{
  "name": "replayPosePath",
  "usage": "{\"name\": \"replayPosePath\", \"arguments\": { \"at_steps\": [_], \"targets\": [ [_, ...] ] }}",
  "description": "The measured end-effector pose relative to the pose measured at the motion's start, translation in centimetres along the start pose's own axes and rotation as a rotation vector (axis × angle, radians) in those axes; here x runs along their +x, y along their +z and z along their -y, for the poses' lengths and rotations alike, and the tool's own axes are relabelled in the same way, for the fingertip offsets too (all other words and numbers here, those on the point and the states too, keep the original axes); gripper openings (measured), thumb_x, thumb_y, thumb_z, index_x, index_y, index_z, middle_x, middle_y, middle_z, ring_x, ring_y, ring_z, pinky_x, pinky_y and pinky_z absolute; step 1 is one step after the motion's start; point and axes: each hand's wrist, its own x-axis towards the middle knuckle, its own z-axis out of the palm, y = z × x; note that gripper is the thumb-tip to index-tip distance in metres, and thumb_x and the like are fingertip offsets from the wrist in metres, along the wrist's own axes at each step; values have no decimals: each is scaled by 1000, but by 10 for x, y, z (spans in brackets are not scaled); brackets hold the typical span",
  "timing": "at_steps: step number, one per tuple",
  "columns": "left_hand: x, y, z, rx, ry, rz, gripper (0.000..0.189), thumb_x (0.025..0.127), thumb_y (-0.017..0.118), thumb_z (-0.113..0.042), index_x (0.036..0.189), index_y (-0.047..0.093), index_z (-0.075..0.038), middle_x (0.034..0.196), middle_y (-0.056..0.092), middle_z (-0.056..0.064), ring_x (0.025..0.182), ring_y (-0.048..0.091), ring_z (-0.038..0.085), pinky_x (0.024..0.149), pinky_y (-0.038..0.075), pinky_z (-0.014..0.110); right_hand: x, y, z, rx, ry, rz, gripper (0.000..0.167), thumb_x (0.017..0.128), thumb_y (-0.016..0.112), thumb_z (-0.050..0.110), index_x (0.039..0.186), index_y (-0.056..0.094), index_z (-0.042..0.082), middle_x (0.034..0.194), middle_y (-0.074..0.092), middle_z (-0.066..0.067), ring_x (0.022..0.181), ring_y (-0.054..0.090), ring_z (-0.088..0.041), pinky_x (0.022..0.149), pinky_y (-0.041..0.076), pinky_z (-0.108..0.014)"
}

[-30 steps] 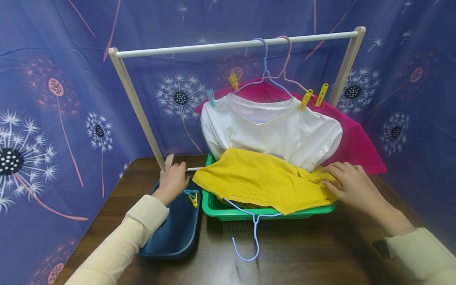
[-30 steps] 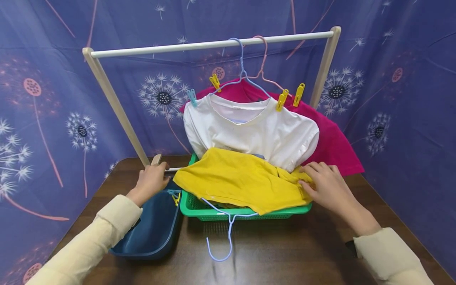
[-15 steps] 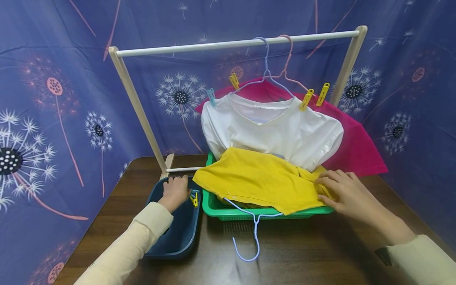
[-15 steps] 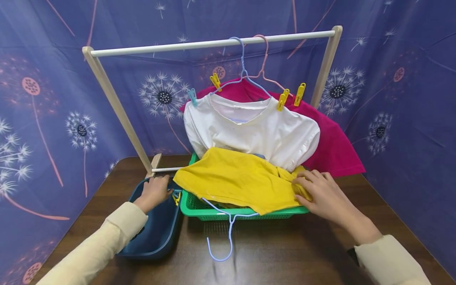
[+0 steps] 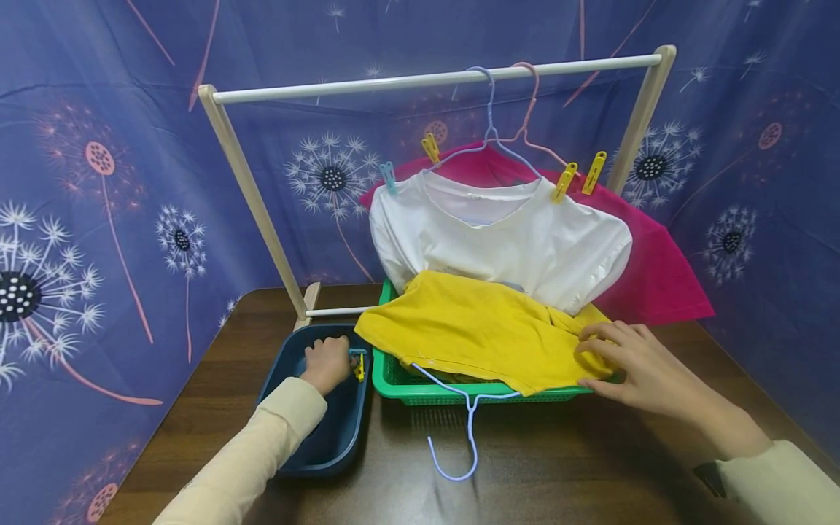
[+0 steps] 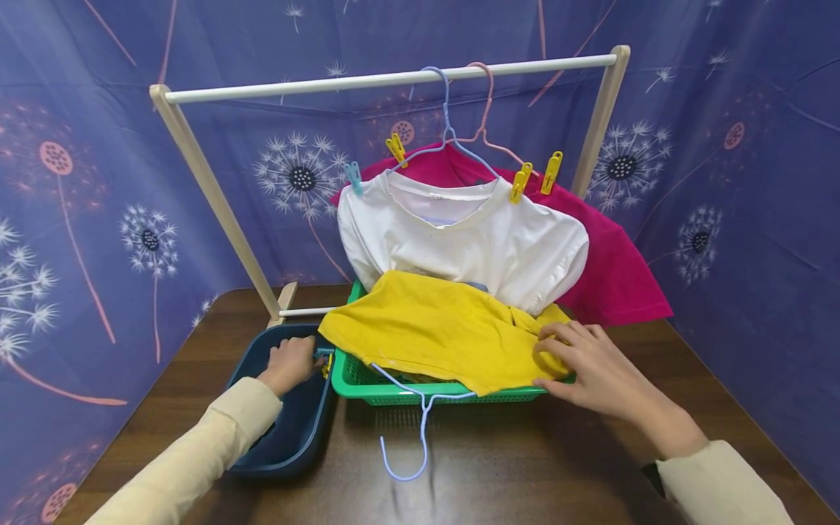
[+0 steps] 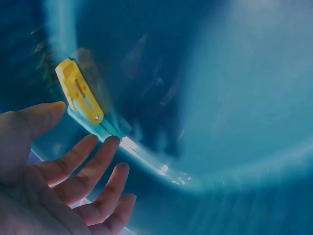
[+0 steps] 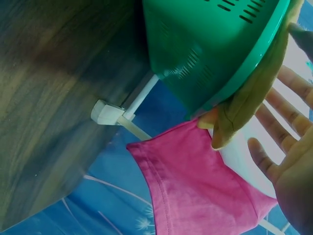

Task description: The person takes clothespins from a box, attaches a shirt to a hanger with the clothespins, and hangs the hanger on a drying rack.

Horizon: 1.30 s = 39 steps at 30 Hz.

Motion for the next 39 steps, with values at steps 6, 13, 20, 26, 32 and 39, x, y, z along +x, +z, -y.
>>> {"name": "replayPosePath", "arguments": {
  "at_steps": [6,13,20,26,32,39],
  "targets": [
    [1,5,-2,-1,-17,-11,35,83,65,-28,102,59,1,98,63,24,84,54,40,74,42,55,-1,6,1,2,-29,-23,43,54,84,34,91,65,20,101,59,3,91,49,-14,72,32,-34],
    [5,13,-4,7,-74,-3,41,82,65,-28,107,56,3,103,62,24,92,54,42,81,41,57,-1,10,2,-25,-47,-54,33,58,81,38,82,66,21,95,61,2,88,50,-16,73,35,-36],
    [6,16,-8,16,-86,3,42,80,66,-28,105,56,4,102,62,23,92,54,42,84,39,59,-2,10,2,-40,-74,-91,26,68,74,47,69,67,22,91,62,0,84,52,-20,72,36,-40],
    [5,14,-8,10,-66,-1,42,79,69,-26,105,56,4,102,62,24,91,54,42,83,40,59,-1,11,1,-49,-84,-113,30,73,68,52,65,64,23,88,61,1,81,52,-20,72,36,-40],
    [3,10,-6,-6,-55,11,33,77,68,-13,104,57,3,101,61,24,90,54,42,82,40,59,0,11,2,-73,-79,-142,41,81,54,58,63,62,22,86,62,1,79,53,-21,70,37,-40],
    [2,12,-7,-9,-57,-4,33,76,70,-18,101,59,1,103,62,23,92,55,41,83,39,59,1,12,3,-129,-40,-169,42,79,51,57,62,57,19,82,63,-2,76,53,-23,67,38,-39]
  ]
}}
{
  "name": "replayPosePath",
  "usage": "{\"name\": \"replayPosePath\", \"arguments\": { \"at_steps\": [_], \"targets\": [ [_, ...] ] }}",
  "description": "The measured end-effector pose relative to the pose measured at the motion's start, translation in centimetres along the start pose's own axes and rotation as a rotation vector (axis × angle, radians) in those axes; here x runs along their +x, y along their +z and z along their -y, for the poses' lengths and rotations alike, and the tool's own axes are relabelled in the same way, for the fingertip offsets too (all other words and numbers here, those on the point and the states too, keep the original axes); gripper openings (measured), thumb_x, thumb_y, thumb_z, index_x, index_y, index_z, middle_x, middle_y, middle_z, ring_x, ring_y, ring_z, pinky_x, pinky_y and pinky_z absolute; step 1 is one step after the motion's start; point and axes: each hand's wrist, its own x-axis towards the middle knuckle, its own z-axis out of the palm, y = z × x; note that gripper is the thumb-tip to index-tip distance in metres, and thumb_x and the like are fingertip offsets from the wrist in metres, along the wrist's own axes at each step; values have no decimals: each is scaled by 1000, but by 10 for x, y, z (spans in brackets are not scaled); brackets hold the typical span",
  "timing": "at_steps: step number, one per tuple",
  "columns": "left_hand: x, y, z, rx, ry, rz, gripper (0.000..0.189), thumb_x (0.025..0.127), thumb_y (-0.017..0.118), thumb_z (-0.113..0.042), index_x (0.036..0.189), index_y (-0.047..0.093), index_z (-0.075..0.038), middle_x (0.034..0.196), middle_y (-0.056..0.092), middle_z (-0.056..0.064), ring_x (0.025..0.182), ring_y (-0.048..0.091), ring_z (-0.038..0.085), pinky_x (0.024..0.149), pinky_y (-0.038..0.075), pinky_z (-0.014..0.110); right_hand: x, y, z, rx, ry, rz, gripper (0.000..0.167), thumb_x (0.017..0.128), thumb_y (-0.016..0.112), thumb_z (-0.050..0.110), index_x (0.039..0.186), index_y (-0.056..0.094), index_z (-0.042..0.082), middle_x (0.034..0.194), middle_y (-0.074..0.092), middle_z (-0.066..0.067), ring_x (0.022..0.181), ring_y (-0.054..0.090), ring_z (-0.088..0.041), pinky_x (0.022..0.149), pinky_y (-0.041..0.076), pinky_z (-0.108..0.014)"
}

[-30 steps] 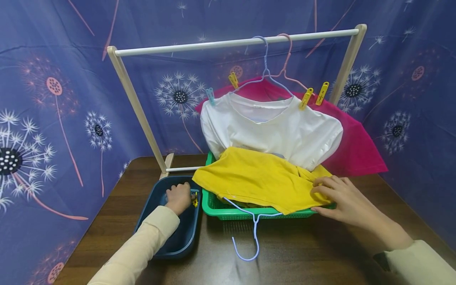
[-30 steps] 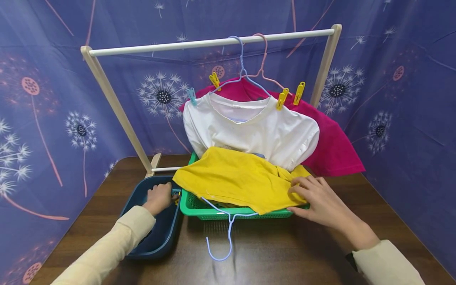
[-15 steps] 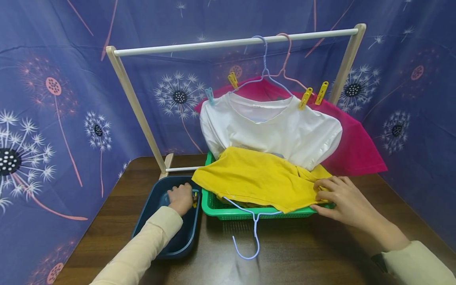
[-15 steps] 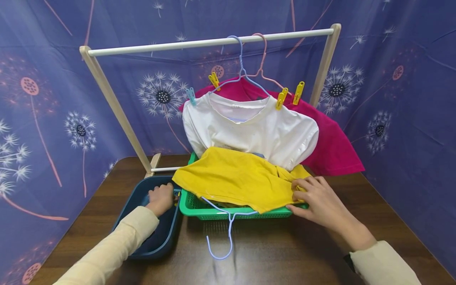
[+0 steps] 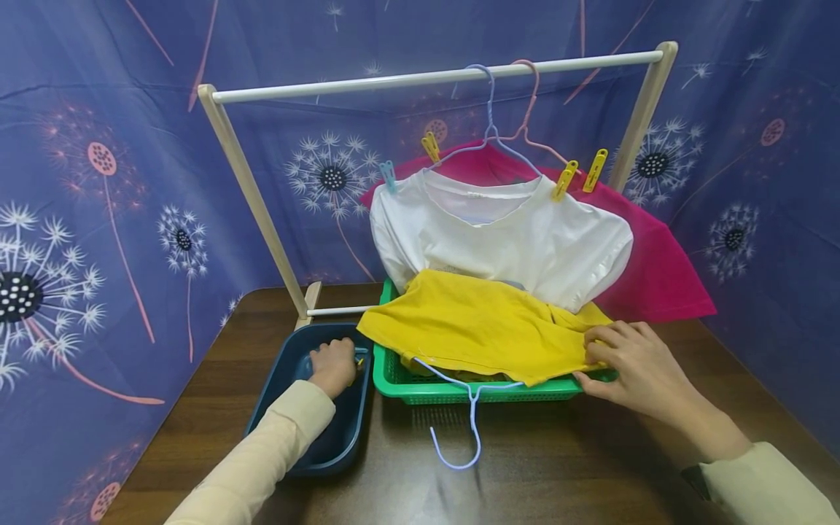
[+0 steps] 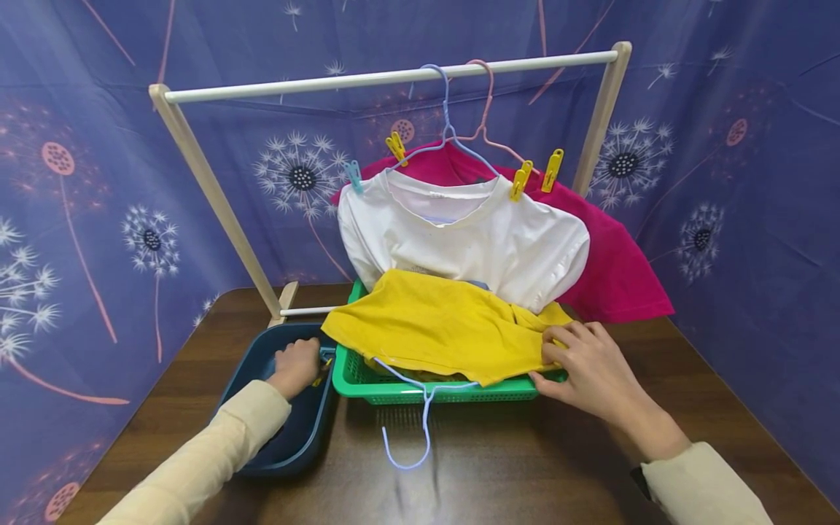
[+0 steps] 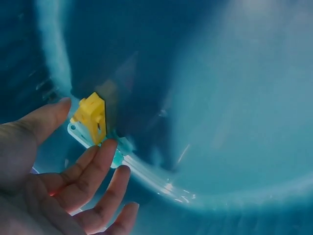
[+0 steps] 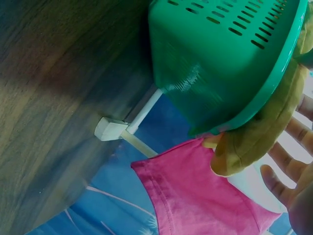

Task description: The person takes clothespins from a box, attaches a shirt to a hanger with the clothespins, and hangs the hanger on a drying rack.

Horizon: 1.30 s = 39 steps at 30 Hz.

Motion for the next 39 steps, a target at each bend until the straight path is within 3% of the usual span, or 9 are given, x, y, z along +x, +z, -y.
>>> {"name": "replayPosePath", "arguments": {
  "at_steps": [6,9,17,20,26,30,36,39],
  "targets": [
    [1,3,-1,4,9,-46,33,75,72,-20,97,60,1,101,64,22,90,57,40,83,39,60,1,-1,-1,-7,10,-25,36,72,60,52,65,56,17,80,63,-3,75,52,-22,68,39,-39],
    [1,4,0,3,15,-60,28,76,70,-15,97,60,1,100,64,23,90,57,41,83,39,60,2,-2,-1,-5,14,-47,36,73,60,52,67,56,16,80,62,-2,75,52,-22,67,38,-38],
    [-1,-1,6,-13,20,-44,31,73,73,-16,96,60,0,98,63,23,88,57,41,81,40,60,6,-5,-1,-58,85,-144,61,85,39,63,72,63,9,77,63,-7,72,54,-27,61,38,-39],
    [-3,-5,9,-22,20,-27,28,72,74,-18,92,61,-1,93,64,20,85,58,39,79,41,59,7,-7,-2,-84,131,-156,64,85,39,63,75,66,6,77,63,-9,70,56,-28,61,38,-40],
    [-6,-15,11,-37,8,23,30,73,75,-23,90,63,-2,88,64,17,82,58,35,79,42,57,11,-9,-2,-90,176,-211,56,83,48,57,77,68,5,75,64,-11,69,55,-28,60,37,-40],
    [-8,-22,11,-40,9,17,30,73,75,-23,90,63,-2,91,64,19,83,58,36,78,42,58,14,-7,-3,-90,187,-267,55,82,49,57,75,69,5,71,62,-10,66,53,-27,56,34,-38],
    [-13,-35,13,-93,11,-10,27,73,74,-20,88,58,-4,79,61,13,78,58,33,75,42,56,16,-9,-6,-118,246,-196,41,74,63,46,78,71,6,73,64,-10,67,54,-25,56,35,-36],
    [-14,-42,14,-116,15,-36,32,72,74,-19,94,57,-3,80,61,13,79,59,33,75,42,56,18,-9,-7,-109,255,-209,39,73,65,45,77,72,6,72,64,-9,66,53,-25,54,35,-35]
  ]
}}
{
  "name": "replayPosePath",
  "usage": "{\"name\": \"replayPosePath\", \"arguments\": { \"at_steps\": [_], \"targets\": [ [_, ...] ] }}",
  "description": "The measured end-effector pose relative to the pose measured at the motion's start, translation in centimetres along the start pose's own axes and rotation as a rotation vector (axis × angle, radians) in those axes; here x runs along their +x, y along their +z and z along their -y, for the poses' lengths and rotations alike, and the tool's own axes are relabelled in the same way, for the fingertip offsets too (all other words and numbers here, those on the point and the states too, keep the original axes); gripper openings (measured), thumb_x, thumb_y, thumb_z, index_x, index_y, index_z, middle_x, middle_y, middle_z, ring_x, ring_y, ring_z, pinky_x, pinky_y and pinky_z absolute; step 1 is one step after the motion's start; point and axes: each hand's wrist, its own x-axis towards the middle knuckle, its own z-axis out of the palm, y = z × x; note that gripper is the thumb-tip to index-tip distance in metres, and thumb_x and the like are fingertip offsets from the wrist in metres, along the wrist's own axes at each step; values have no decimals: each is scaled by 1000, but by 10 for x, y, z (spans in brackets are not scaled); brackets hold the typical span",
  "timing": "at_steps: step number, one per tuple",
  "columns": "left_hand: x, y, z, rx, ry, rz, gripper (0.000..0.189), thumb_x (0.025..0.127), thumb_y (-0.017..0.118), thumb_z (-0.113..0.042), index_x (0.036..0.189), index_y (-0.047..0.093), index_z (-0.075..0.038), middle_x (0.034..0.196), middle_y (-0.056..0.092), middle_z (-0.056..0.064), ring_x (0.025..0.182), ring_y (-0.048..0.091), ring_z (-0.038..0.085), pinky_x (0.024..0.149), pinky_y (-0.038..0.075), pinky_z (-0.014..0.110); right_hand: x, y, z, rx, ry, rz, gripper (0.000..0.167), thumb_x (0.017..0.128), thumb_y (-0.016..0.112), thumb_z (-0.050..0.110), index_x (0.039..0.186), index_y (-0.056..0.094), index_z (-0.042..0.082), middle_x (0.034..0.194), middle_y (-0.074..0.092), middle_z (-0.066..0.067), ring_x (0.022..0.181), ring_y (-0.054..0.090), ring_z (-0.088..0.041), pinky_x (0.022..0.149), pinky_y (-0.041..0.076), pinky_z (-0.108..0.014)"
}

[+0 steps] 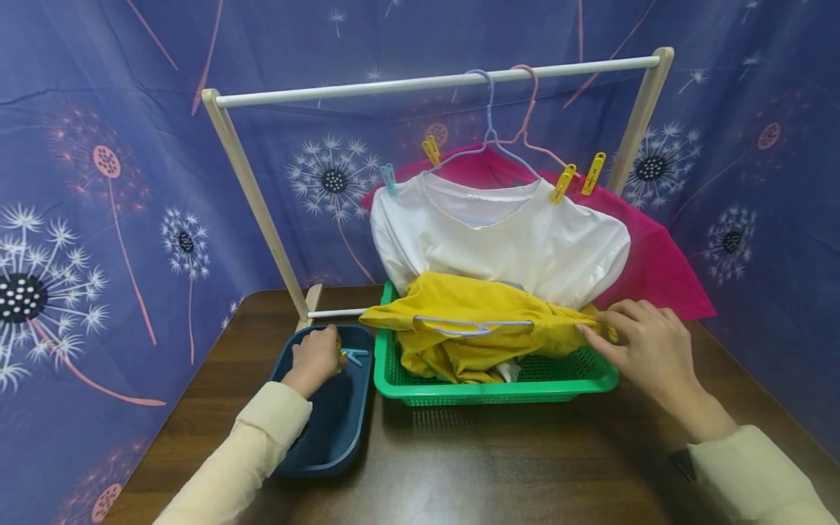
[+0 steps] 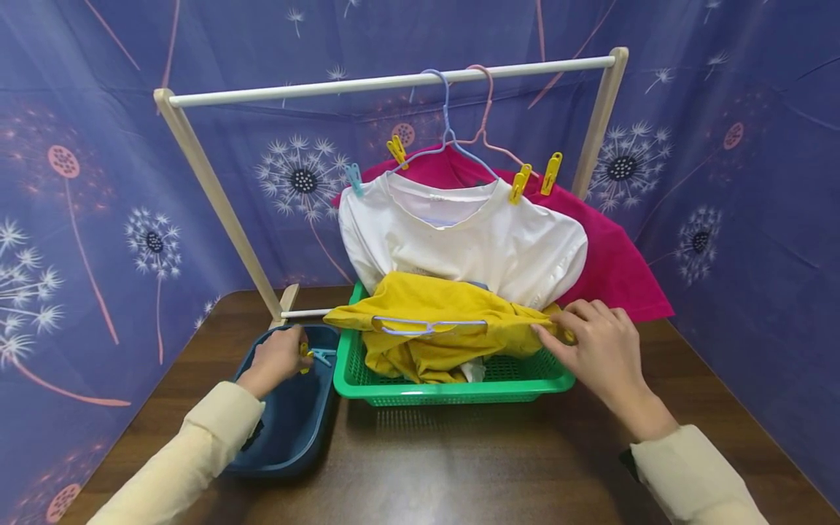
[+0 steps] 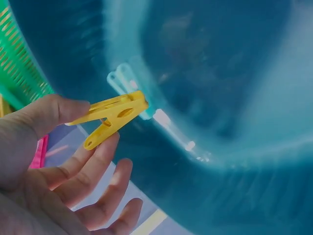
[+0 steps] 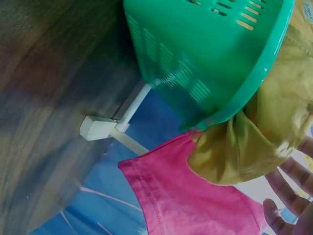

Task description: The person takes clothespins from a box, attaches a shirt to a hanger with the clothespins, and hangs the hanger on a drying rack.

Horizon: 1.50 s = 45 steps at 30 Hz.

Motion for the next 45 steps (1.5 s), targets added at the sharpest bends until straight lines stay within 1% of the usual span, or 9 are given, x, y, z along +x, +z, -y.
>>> {"name": "replayPosePath", "arguments": {
  "at_steps": [5,11,16,19,23,30,36,41,45],
  "targets": [
    [-2,-11,0,-23,25,-63,37,71,75,-18,99,55,-4,85,62,14,80,59,32,73,43,54,3,2,0,22,0,-53,45,77,59,50,75,72,7,68,63,-8,62,52,-24,50,32,-34],
    [-9,-28,-3,-89,61,-159,35,72,75,-16,98,55,-4,86,63,14,78,59,31,70,44,51,5,4,-1,6,20,-23,31,66,70,37,76,73,8,68,64,-7,61,53,-24,49,32,-33],
    [-14,-41,-8,-154,88,-247,36,75,75,-20,101,55,-5,90,64,14,79,60,29,71,45,48,7,5,-2,-2,22,-17,29,66,71,35,75,73,8,68,65,-8,57,52,-24,47,31,-31],
    [-14,-47,-11,-198,113,-303,35,78,72,-19,104,55,-5,98,64,15,87,60,32,75,44,49,8,6,-2,3,27,-12,27,66,72,33,74,73,8,68,65,-8,56,52,-24,46,31,-30],
    [-14,-54,-16,-264,168,-380,35,80,70,-17,108,55,-5,106,63,16,96,57,35,83,42,50,8,7,-3,7,43,-3,27,64,74,32,74,73,8,68,65,-7,56,53,-24,46,31,-30],
    [-15,-61,-30,-380,298,-484,35,77,72,-14,106,55,-4,103,62,15,96,54,31,87,40,47,8,7,-4,-2,72,27,26,64,75,32,74,73,8,67,65,-7,55,52,-23,46,31,-29],
    [-18,-62,-44,-414,383,-520,35,76,74,-15,104,57,-4,102,64,13,97,53,31,91,36,47,9,9,-4,-3,87,41,26,65,75,32,76,73,8,68,66,-7,58,55,-25,48,33,-31],
    [-15,-59,-50,-431,446,-519,33,76,73,-15,105,59,-5,102,65,11,97,56,29,91,37,45,9,10,-5,-3,102,54,26,66,74,32,76,73,9,68,66,-7,59,55,-25,48,34,-31],
    [-13,-55,-53,-443,475,-516,31,77,72,-13,105,59,-6,102,65,10,97,55,28,92,36,44,9,11,-5,-4,105,61,25,66,74,32,76,73,9,68,66,-7,58,55,-25,48,34,-31]
  ]
}}
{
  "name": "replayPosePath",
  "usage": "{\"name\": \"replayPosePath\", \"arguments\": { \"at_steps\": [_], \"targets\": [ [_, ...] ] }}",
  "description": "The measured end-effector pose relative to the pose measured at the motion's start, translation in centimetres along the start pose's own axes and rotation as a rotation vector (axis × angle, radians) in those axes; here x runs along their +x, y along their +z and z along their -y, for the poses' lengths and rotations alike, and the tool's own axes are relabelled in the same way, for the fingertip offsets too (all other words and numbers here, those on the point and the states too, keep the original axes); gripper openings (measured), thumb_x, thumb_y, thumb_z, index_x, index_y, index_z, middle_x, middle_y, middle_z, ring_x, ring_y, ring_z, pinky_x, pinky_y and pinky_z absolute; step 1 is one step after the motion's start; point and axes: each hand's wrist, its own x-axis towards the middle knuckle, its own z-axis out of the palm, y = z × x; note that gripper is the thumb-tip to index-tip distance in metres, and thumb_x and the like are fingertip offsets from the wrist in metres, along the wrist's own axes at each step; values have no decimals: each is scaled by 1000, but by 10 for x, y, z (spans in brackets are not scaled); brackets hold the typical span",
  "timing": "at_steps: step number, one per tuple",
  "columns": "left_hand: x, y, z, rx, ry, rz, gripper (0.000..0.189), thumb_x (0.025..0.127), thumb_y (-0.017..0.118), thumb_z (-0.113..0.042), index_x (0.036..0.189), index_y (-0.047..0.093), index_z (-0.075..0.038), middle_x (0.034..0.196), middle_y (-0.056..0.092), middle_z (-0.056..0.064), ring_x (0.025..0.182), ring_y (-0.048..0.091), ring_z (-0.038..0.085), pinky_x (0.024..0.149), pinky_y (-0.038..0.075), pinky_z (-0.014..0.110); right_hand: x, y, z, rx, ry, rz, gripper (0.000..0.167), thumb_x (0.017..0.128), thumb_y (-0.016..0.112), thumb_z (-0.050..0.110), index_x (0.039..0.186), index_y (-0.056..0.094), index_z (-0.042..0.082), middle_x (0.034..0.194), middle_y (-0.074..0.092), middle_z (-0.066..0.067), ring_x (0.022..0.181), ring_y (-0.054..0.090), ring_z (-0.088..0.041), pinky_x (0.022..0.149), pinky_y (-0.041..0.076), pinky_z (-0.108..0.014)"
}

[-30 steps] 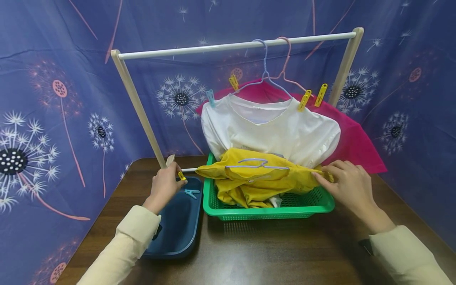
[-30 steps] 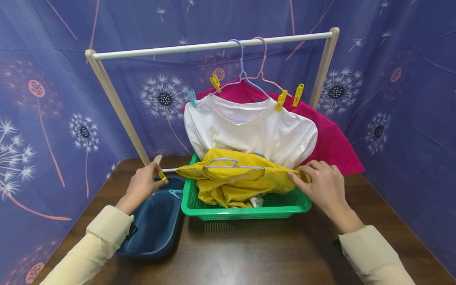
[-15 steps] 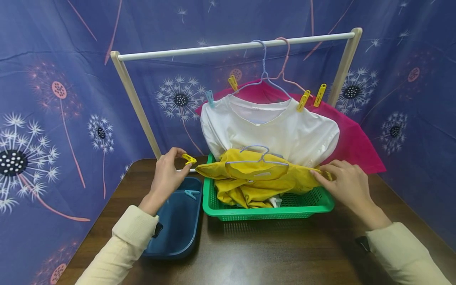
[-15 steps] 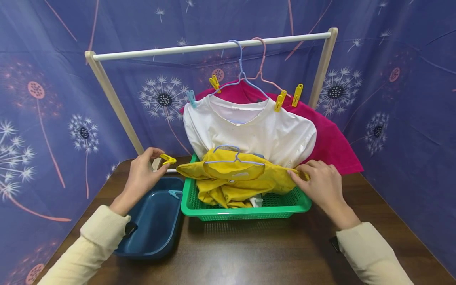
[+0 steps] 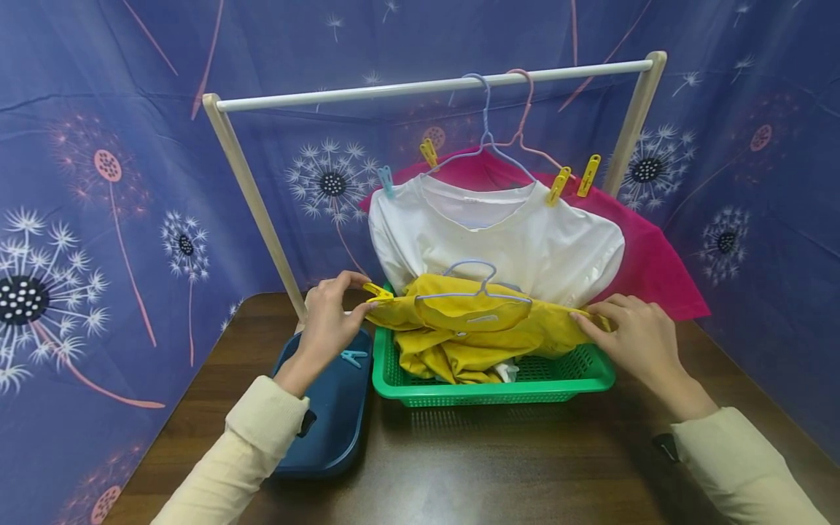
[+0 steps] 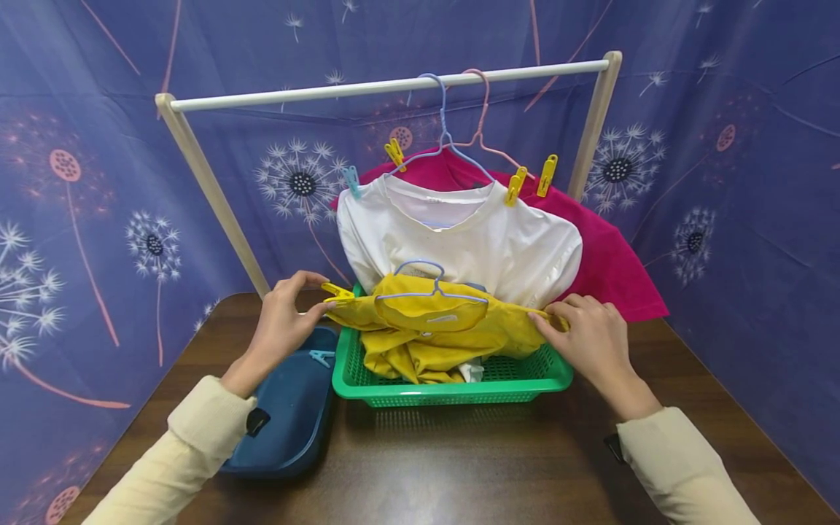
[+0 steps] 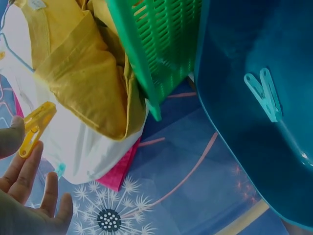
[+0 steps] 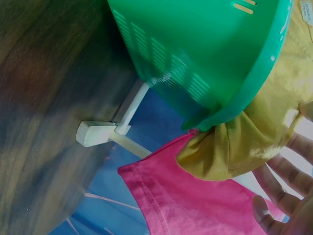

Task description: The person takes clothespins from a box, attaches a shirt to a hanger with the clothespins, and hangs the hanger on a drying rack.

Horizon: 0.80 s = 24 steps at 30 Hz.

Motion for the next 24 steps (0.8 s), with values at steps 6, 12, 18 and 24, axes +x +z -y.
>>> {"name": "replayPosePath", "arguments": {
  "at_steps": [6,12,18,24],
  "targets": [
    [0,5,-1,-4,-1,-11,27,77,72,-13,102,61,-7,99,65,8,99,52,27,92,37,43,0,0,-1,1,-10,-6,25,66,75,31,76,73,9,67,65,-7,56,53,-24,46,34,-30],
    [1,8,0,27,2,-18,22,78,71,-13,98,63,-9,96,66,6,99,50,26,90,37,42,0,0,0,0,-13,0,25,66,75,31,76,73,8,67,66,-7,54,52,-23,45,33,-29],
    [2,11,1,42,46,-40,19,77,72,-12,94,64,-10,91,67,5,97,50,24,84,40,40,0,0,-1,-3,-16,-2,25,66,75,31,75,73,8,67,66,-7,54,53,-24,44,33,-29],
    [5,18,1,27,70,-53,16,78,71,-13,93,64,-10,89,67,6,96,51,24,86,39,41,-3,1,-2,5,-13,6,25,65,75,30,77,74,8,68,66,-7,52,51,-23,44,32,-28]
  ]
}}
